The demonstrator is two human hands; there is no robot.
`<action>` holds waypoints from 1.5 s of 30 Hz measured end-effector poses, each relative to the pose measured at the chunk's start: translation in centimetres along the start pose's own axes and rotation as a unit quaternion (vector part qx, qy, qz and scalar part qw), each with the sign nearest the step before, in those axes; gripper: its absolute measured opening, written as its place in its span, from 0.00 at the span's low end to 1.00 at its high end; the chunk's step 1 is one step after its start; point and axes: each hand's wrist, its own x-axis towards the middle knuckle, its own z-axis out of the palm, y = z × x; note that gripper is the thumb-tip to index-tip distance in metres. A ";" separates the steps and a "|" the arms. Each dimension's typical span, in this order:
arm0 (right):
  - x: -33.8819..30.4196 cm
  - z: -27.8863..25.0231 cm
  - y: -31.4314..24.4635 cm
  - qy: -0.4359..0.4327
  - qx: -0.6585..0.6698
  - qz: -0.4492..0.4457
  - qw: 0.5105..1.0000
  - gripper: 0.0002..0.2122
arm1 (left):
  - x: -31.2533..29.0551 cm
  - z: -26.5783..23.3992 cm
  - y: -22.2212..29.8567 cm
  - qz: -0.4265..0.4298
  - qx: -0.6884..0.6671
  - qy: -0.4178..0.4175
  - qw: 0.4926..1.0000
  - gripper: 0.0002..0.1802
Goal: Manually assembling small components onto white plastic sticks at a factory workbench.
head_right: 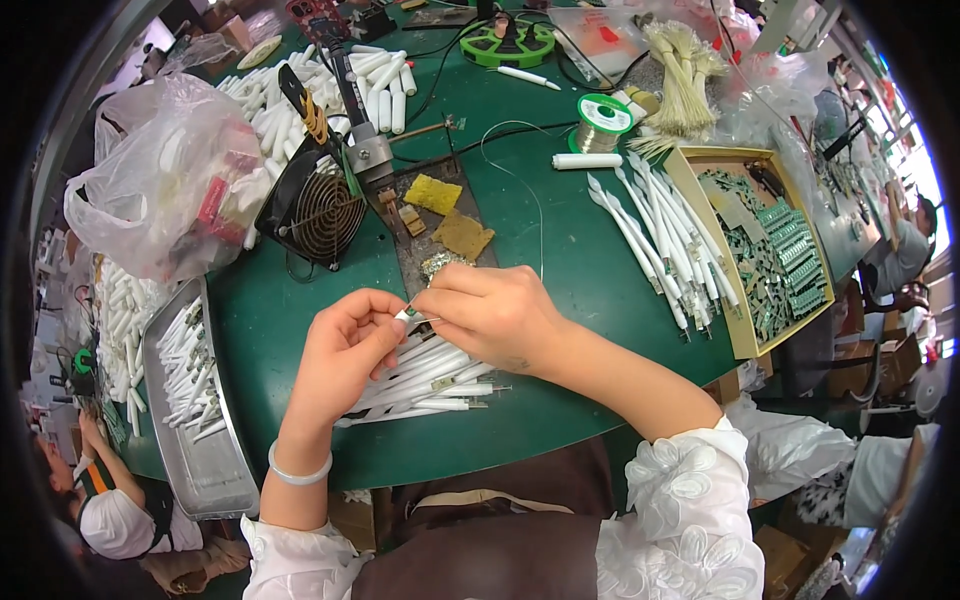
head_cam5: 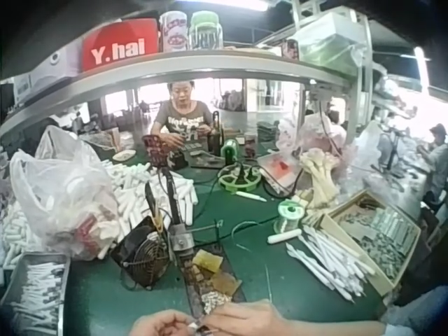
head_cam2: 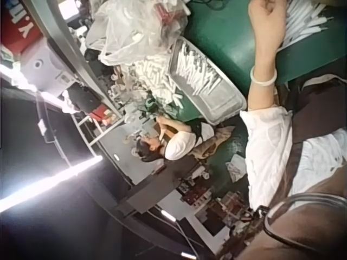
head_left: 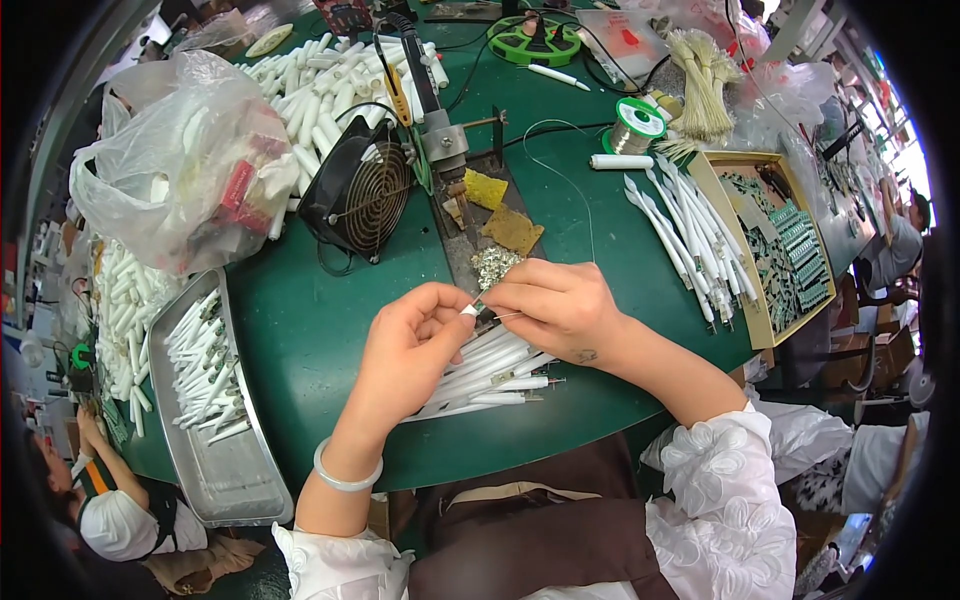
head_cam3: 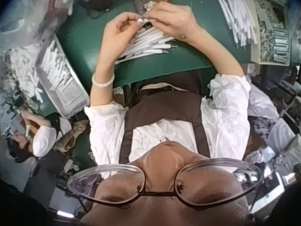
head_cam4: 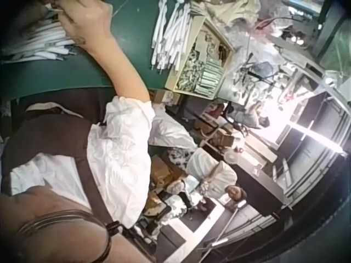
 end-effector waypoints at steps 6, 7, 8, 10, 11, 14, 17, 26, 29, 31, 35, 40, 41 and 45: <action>0.0 0.1 0.0 -0.004 -0.020 -0.022 1.000 0.10 | 0.0 0.1 -0.1 -0.001 0.018 0.006 1.000 0.07; 0.1 0.1 0.1 -0.002 -0.019 -0.027 0.999 0.11 | 0.0 0.1 -0.1 -0.005 0.014 0.008 1.000 0.07; 0.1 0.1 0.1 -0.002 -0.019 -0.028 0.999 0.11 | 0.0 0.1 0.0 -0.005 0.014 0.008 1.000 0.07; 0.1 0.2 0.2 0.012 -0.024 -0.042 0.999 0.11 | -0.1 0.1 0.1 -0.009 0.002 0.007 1.000 0.07; 0.1 0.2 0.2 0.012 -0.024 -0.042 0.999 0.11 | 0.0 0.1 0.1 -0.009 0.002 0.007 1.000 0.07; 0.0 0.2 0.3 0.019 -0.032 -0.056 0.998 0.11 | 0.0 0.0 0.0 -0.013 -0.006 0.001 1.000 0.07; 0.0 0.2 0.3 0.016 -0.035 -0.061 0.997 0.11 | 0.0 0.0 0.0 -0.008 -0.012 0.009 1.000 0.07; 0.0 0.3 0.3 0.015 -0.045 -0.067 0.997 0.11 | 0.0 0.1 0.0 -0.006 -0.005 0.010 1.000 0.07; 0.1 0.2 0.3 0.009 -0.055 -0.073 0.996 0.12 | 0.0 0.0 -0.2 -0.008 0.004 0.004 1.000 0.07; 0.2 0.1 0.1 -0.015 -0.045 -0.056 0.997 0.11 | 0.0 0.0 -0.5 0.004 0.024 0.005 1.000 0.06; 0.4 0.1 -0.1 -0.076 0.007 0.036 0.996 0.09 | 0.2 0.1 -1.0 0.055 0.095 0.013 0.994 0.06; 0.2 0.5 0.1 -0.084 0.024 0.059 0.994 0.09 | 0.2 0.2 -0.7 0.014 0.029 -0.001 0.999 0.04; 0.2 0.4 0.0 -0.084 0.024 0.058 0.995 0.09 | 0.2 0.1 -0.7 0.014 0.029 0.000 0.999 0.04; 0.2 0.3 -0.1 -0.068 0.002 0.034 0.997 0.09 | 0.8 0.2 -0.8 0.009 -0.003 -0.006 1.000 0.02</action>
